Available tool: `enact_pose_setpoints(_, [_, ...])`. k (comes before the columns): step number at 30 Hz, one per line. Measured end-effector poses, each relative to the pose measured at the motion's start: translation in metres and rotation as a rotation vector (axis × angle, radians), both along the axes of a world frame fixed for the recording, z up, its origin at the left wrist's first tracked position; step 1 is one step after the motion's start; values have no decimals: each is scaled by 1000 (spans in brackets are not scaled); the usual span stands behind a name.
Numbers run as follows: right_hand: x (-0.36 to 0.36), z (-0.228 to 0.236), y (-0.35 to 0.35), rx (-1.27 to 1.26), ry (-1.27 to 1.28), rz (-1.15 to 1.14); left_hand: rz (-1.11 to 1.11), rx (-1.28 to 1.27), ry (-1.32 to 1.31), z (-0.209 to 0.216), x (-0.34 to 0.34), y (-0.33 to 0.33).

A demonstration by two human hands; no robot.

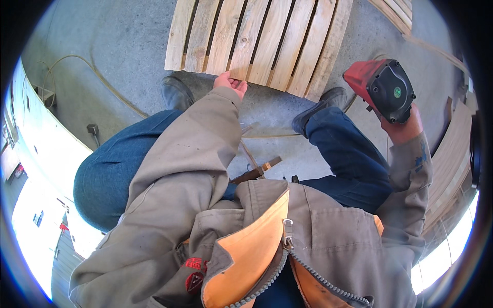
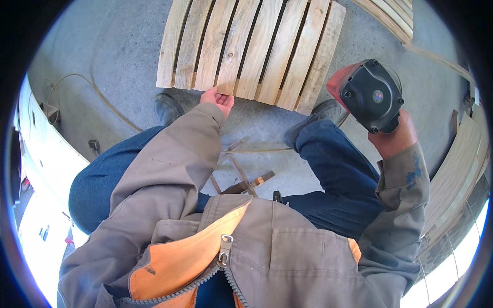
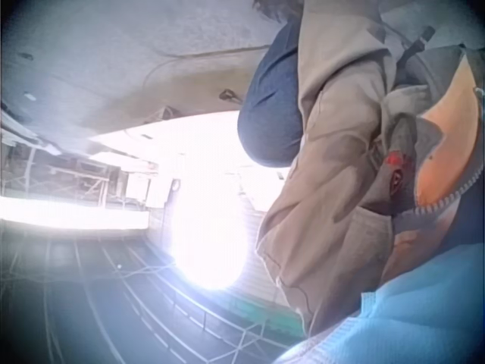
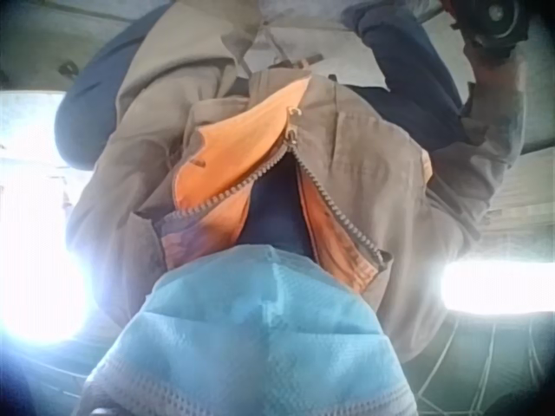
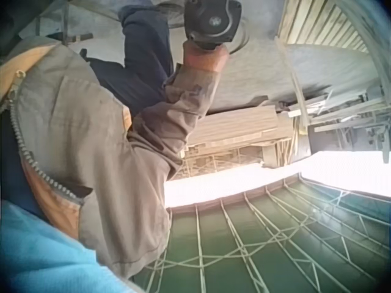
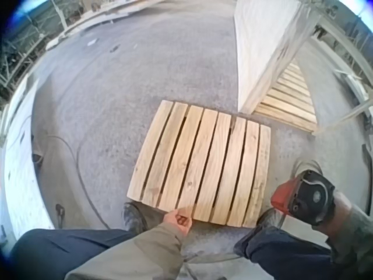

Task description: The person assembles a wooden pallet by arranging planks and securing them with a nail gun. They adjust the planks and use the nail gun to fasten them together.

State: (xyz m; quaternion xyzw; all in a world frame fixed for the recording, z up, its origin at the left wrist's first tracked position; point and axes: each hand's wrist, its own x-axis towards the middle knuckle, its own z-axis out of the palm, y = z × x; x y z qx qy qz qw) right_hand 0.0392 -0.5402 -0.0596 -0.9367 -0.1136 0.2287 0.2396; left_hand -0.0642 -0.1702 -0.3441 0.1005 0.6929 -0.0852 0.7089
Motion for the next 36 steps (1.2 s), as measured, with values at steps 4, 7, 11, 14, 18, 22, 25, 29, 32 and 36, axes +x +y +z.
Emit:
enact_pose_setpoints(4, [1, -2, 1, 20, 1, 13, -8, 2, -22, -4, -2, 2])
enact_pose_setpoints(7, [1, -1, -4, -5, 42, -29, -5, 4, -32, -4, -3, 1])
enact_pose_setpoints(11, [0, -7, -15, -34, 20, -42, 9, 18, -25, -2, -3, -2])
enact_pose_setpoints(14, [0, -13, -20, -18, -19, -30, 12, 10, -30, -3, -4, 1])
enact_pose_setpoints(18, [2, -3, -6, 14, 1, -2, -13, 15, -26, -12, -9, -4])
enact_pose_setpoints(22, [3, 3, 1, 37, 33, 20, -29, 11, -21, -17, -13, -6])
enact_pose_setpoints(25, [0, 0, 3, 74, 37, -16, -29, 10, -3, -20, -15, -3])
enact_pose_setpoints(29, [-6, -7, -7, 45, -16, -58, -54, -13, 4, -20, -14, -5])
enact_pose_setpoints(32, [-6, -9, -9, 26, -9, -42, -82, 2, -12, -18, -15, -7])
enact_pose_setpoints(36, [3, 3, 7, -26, 74, 23, -107, 21, -25, -13, -14, -8])
